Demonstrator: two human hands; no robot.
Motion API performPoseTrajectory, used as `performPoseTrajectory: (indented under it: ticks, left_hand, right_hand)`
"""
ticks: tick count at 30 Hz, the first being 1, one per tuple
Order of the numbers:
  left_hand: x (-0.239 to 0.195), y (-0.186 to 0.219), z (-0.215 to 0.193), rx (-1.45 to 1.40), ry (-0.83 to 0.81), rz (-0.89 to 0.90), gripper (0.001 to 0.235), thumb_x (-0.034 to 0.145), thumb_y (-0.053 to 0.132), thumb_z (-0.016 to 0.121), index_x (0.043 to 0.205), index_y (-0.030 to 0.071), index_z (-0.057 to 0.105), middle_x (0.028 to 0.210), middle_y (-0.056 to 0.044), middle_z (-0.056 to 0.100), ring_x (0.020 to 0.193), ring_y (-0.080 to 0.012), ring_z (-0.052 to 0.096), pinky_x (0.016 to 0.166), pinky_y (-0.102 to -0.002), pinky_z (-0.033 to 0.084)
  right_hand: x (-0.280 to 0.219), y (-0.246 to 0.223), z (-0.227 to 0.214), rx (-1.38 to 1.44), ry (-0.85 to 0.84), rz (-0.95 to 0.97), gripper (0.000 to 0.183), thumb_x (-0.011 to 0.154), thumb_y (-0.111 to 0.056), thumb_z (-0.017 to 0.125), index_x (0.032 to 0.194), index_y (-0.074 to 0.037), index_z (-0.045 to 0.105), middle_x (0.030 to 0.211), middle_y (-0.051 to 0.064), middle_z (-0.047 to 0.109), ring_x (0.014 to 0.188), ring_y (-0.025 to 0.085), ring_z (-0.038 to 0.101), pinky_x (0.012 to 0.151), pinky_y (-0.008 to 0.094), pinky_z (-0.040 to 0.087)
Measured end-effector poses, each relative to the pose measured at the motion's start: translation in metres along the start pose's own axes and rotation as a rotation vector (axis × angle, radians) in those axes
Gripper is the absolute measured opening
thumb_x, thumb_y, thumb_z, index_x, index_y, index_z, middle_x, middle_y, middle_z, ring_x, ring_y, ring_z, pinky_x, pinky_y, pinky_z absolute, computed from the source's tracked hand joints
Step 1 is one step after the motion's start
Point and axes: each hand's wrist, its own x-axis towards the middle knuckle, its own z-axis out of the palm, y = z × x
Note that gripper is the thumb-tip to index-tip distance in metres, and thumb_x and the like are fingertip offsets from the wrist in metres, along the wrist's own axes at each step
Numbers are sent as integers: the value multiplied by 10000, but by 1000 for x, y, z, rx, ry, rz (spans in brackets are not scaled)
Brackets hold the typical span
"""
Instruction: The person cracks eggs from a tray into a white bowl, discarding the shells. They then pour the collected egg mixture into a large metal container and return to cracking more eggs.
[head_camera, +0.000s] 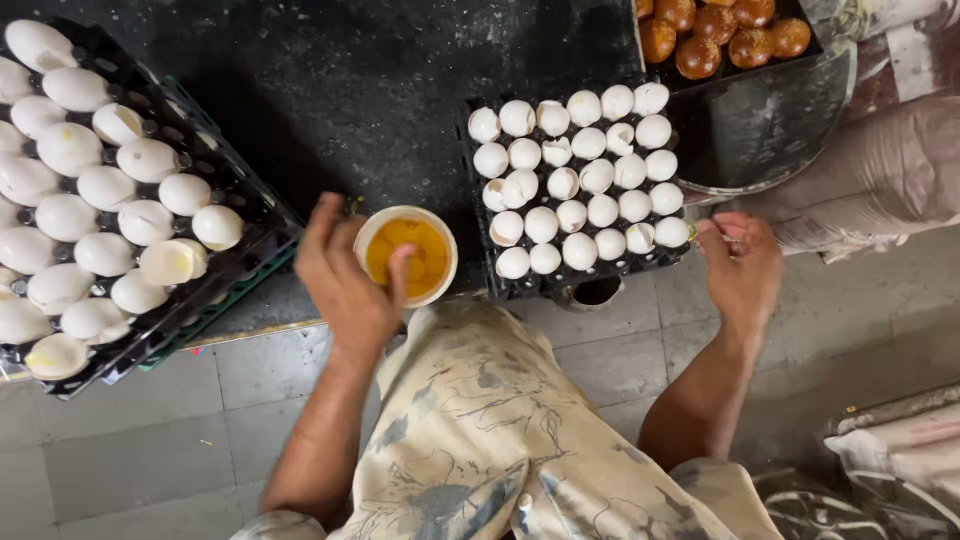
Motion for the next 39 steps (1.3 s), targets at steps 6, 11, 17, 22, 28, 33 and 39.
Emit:
performPoseTrajectory:
  ticks: [6,11,17,22,28,33,39]
  left_hand:
    - [-22,64,57,-836,-589,-544,639,914,340,725,1347,-26,431,1466,-200,444,1378,-323,461,1100,-469,402]
    - [-33,79,91,-822,-646,-660,721,913,381,758,1379,4,358,1386,-187,439,1363,-308,418,1141,-456,343]
    - [-24,89,90,-897,-587,-836,726,878,402,765,1363,28,375,1372,-174,384,1322,-253,413,1121,-381,377]
    - [0,94,59,-833,-435,-498,773,905,358,806,1423,-3,360,1397,-182,397,1346,-269,419,1172,-393,356]
    - [10,79,-25,-781,-112,-548,764,923,303,782,1457,4,326,1463,-172,399,1356,-257,442,1182,-388,376]
    - [-4,34,-101,-605,264,-525,688,980,153,755,1496,24,319,1522,-150,367,1404,-255,434,1236,-398,367]
    - [-33,-66,-190,-539,507,-655,610,1072,217,661,1529,24,306,1513,-160,423,1394,-242,462,1217,-403,402]
  right_hand:
    - [30,72,36,68,-85,138,445,1095,-396,595,1100,38,693,955,124,668,783,191,585,709,352,481]
    - [45,122,66,230,-6,178,627,1135,-476,609,1350,108,540,1332,136,551,1201,217,528,1005,396,403]
    - [48,116,75,633,38,260,662,1030,-521,575,1313,76,608,1296,133,665,1103,196,642,940,348,520]
    - [53,59,51,849,-28,233,682,1012,-545,536,1350,45,578,1328,111,640,1155,219,655,988,390,556]
    - [29,-54,96,944,-214,-74,791,1071,-581,476,1445,111,552,1417,149,630,1283,245,643,1131,385,534]
    - [-13,-152,187,978,-390,41,700,1042,-540,512,1429,41,477,1428,117,583,1306,228,597,1138,378,480]
    - [-63,-249,299,751,-636,-216,738,1083,-563,464,1389,92,617,1302,116,595,1180,172,534,1063,336,438]
